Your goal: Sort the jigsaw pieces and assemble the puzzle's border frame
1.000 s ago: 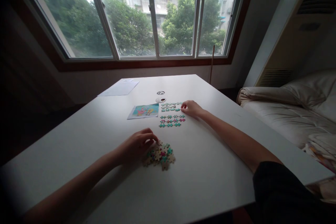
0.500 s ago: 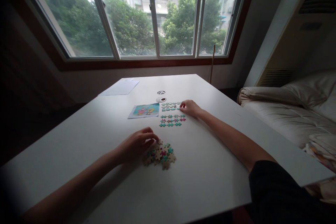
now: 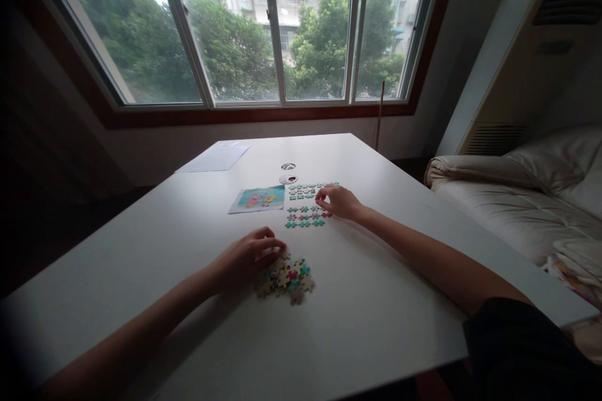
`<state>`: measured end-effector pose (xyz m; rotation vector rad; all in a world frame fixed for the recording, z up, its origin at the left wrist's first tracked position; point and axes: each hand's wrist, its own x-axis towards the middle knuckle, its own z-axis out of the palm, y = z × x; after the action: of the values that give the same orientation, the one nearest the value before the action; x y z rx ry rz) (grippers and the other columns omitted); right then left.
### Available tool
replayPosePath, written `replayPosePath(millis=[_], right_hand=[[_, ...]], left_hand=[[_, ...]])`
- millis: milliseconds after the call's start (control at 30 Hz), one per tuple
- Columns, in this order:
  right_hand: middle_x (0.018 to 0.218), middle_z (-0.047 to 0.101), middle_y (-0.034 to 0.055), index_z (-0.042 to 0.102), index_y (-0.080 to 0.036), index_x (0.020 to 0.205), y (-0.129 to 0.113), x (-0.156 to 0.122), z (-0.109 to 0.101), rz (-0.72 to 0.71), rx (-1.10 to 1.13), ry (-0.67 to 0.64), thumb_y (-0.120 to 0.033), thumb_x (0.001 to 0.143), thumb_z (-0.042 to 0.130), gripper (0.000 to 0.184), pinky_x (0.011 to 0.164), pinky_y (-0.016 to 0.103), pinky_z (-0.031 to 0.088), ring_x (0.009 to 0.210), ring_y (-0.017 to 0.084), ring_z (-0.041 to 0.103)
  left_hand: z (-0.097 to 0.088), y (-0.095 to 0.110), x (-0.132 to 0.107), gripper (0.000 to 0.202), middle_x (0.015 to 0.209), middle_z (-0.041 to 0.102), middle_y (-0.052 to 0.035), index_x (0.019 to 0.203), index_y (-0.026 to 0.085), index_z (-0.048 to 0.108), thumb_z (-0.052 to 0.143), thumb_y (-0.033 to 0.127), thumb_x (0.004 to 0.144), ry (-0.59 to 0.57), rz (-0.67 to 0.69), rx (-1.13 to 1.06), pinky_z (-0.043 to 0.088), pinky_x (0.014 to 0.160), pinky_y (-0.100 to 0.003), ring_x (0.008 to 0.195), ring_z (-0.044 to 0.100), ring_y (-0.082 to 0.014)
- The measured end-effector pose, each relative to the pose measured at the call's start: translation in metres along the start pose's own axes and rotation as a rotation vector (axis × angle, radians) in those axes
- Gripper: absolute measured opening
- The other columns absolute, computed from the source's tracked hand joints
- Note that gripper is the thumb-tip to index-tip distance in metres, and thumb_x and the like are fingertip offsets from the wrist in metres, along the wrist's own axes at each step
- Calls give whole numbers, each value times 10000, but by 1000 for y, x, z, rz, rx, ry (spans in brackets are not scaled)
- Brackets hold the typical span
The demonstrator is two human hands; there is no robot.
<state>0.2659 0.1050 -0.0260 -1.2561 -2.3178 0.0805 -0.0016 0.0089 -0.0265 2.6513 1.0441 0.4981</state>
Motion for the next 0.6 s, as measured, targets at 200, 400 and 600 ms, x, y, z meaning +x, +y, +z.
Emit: replayPosePath(millis=[200, 400, 600], right_hand=[[758, 621, 14, 638, -189, 802, -43, -37, -8, -213, 92, 17, -209, 788, 541, 100, 563, 191, 402, 571, 78, 519], [715, 612, 13, 628, -184, 777, -66, -46, -10, -290, 141, 21, -210, 800, 526, 108, 564, 196, 414, 562, 81, 511], [714, 622, 3, 625, -195, 830, -78, -48, -6, -258, 176, 20, -266, 808, 538, 114, 617, 221, 428, 568, 84, 520]], left_hand=[[-6, 6, 4, 173, 889, 554, -37, 940, 253, 646, 492, 269, 862, 20, 44, 91, 422, 652, -248, 748, 544, -149], [-9, 8, 6, 167, 837, 559, -40, 852, 208, 635, 469, 216, 870, 47, 97, 200, 398, 622, -240, 720, 517, -145], [-4, 8, 10, 159, 813, 562, -35, 790, 158, 594, 452, 180, 859, 172, -28, -31, 409, 607, -224, 663, 511, -121]])
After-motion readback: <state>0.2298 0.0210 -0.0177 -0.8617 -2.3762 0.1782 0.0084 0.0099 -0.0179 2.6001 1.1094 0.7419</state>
